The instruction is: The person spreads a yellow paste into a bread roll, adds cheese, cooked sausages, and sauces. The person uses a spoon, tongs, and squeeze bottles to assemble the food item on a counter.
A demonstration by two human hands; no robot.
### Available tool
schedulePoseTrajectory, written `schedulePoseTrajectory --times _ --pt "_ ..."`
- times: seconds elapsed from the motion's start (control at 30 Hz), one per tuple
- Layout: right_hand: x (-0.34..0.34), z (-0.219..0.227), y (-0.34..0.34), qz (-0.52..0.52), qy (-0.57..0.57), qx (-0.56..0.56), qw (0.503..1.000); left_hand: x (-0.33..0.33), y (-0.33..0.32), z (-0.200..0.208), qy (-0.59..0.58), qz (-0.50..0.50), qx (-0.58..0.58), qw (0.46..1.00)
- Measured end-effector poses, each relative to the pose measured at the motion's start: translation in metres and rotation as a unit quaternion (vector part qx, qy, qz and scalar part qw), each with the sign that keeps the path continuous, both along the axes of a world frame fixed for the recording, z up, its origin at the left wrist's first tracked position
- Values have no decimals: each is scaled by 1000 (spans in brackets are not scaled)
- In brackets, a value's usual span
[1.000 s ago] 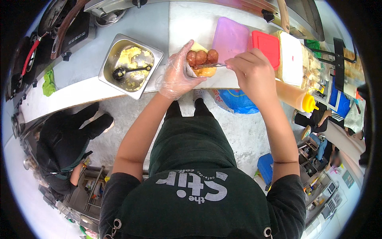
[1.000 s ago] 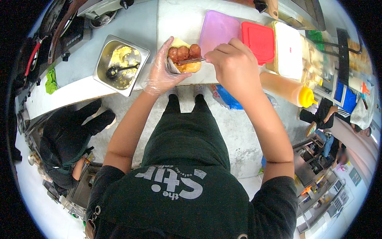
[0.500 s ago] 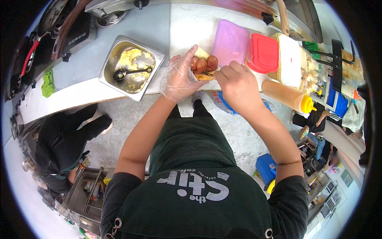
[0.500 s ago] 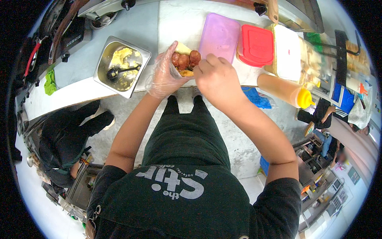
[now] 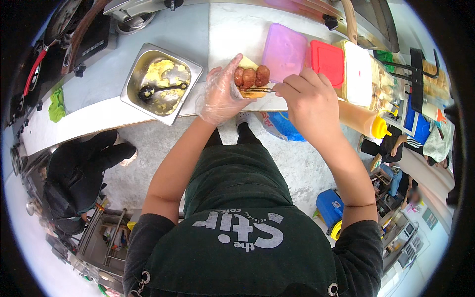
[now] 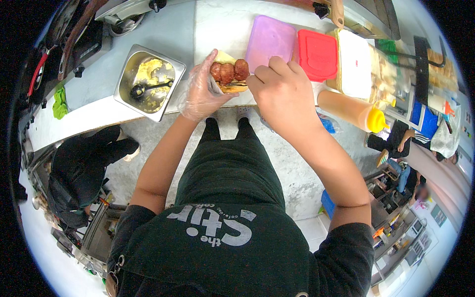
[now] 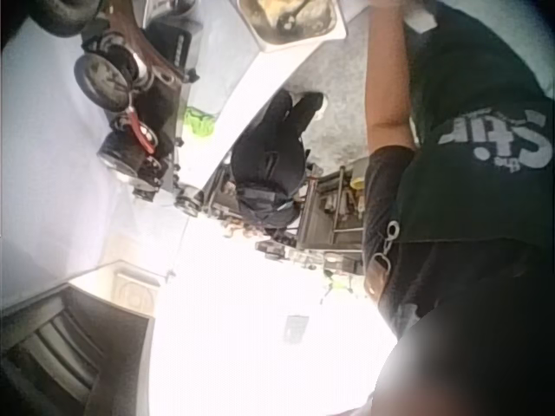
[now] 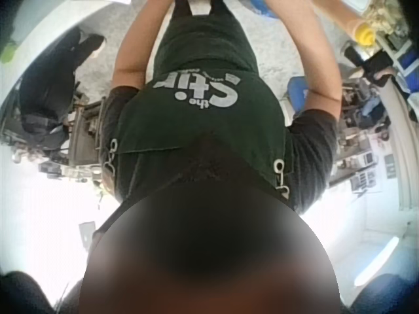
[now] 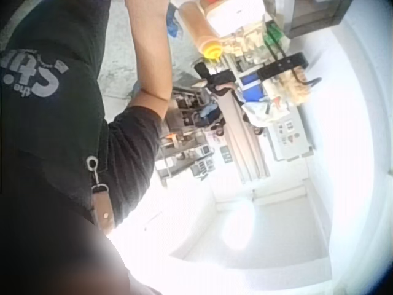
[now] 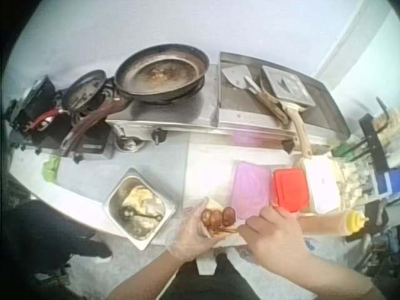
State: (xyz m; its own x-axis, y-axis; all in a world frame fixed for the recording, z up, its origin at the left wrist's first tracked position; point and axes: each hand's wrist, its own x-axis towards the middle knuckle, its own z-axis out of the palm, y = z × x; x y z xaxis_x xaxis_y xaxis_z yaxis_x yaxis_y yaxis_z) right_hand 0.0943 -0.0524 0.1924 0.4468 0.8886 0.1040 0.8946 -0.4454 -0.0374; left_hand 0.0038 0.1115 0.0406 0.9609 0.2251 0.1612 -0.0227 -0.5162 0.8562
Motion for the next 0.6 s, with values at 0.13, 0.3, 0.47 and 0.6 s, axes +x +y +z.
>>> schedulePoseTrajectory --times 0.13,0.3,0.47,0.6 --pt "7 -12 4 5 -4 21 1000 -1 -1 3 18 -2 -2 1000" --pt "17 -32 6 4 -3 59 998 -3 -3 2 48 -8 -10 999" --pt "10 -15 4 -1 5 3 1000 -5 -1 2 43 1 -33 999" --pt "3 14 -6 -28 14 5 999 -6 3 5 46 6 -81 996"
